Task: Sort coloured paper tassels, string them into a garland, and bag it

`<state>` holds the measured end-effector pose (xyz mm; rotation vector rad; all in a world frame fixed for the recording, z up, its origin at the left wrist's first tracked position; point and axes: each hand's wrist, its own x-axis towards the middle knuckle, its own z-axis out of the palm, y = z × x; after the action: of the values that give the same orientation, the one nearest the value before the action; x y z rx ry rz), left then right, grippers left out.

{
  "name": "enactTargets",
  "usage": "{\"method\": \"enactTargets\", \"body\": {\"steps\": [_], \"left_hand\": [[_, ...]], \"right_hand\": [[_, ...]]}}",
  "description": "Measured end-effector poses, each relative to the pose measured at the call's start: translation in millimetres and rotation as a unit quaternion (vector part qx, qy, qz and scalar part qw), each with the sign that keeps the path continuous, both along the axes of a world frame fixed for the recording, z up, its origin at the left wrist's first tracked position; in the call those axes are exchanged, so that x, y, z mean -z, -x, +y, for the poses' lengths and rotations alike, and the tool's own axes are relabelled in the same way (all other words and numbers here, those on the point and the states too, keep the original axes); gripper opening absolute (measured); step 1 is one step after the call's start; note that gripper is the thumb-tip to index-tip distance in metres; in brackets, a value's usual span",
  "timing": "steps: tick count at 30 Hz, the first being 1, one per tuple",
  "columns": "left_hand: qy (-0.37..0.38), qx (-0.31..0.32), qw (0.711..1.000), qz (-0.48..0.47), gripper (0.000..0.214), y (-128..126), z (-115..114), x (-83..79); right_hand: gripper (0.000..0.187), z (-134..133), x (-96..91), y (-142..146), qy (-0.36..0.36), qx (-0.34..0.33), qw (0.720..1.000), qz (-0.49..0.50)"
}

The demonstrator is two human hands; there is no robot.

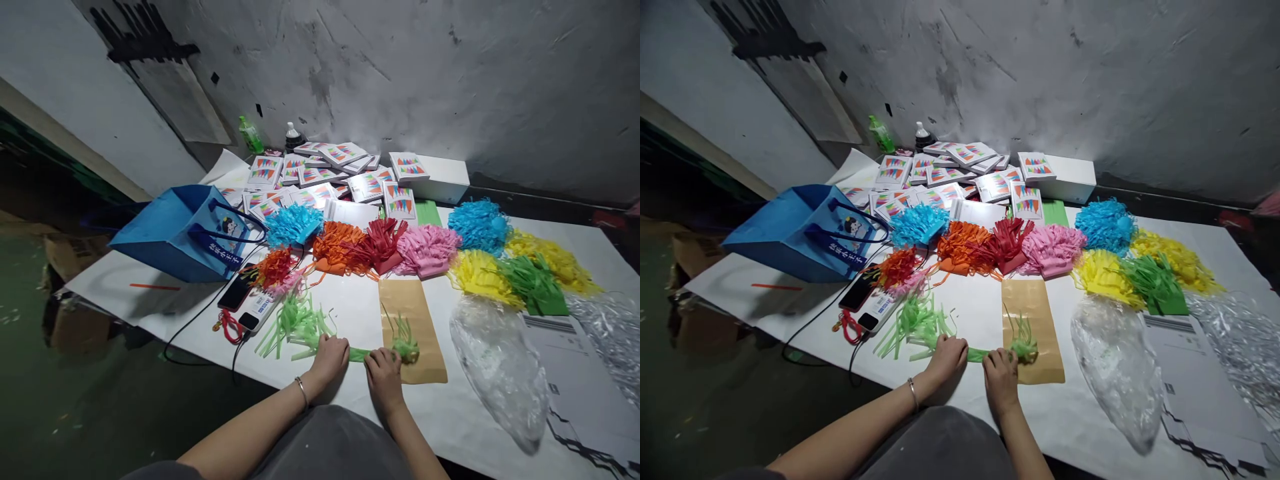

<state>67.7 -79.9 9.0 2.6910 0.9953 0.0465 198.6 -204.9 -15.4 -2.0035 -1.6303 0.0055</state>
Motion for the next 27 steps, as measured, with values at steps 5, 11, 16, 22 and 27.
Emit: {"method": "enactTargets", "body": {"steps": [5, 11, 16, 22, 27], "left_hand": [[-0.009, 0.063, 0.997, -0.054, 0.016, 14.3, -4.5, -1.4], [-0.019, 0.104, 0.989, -0.102, 0.011, 25.4, -12.8, 8.3], [-0.036, 0.104, 0.989, -0.103, 0.016, 28.1, -17.2, 17.2], [-0.026, 0.081, 0.993, -0.077, 0.015, 30.4, -19.8, 9.2], [-0.036, 0.024, 0.998, -0.036, 0.016, 21.0, -20.7, 1.0]], "right_hand": [[0.028, 0.2, 0.9, -2.2, -0.016, 0.033, 0.999, 0.011], [0.016, -0.8, 1.6, -4.7, -0.017, -0.007, 1.0, 0.013], [0.016, -12.8, 5.1, -5.0, -0.019, -0.048, 0.999, -0.002], [0.02, -21.1, 2.3, -6.7, 0.004, -0.037, 0.999, -0.009], [0.023, -9.1, -1.8, -1.5, 0.033, 0.046, 0.998, -0.007]]}}
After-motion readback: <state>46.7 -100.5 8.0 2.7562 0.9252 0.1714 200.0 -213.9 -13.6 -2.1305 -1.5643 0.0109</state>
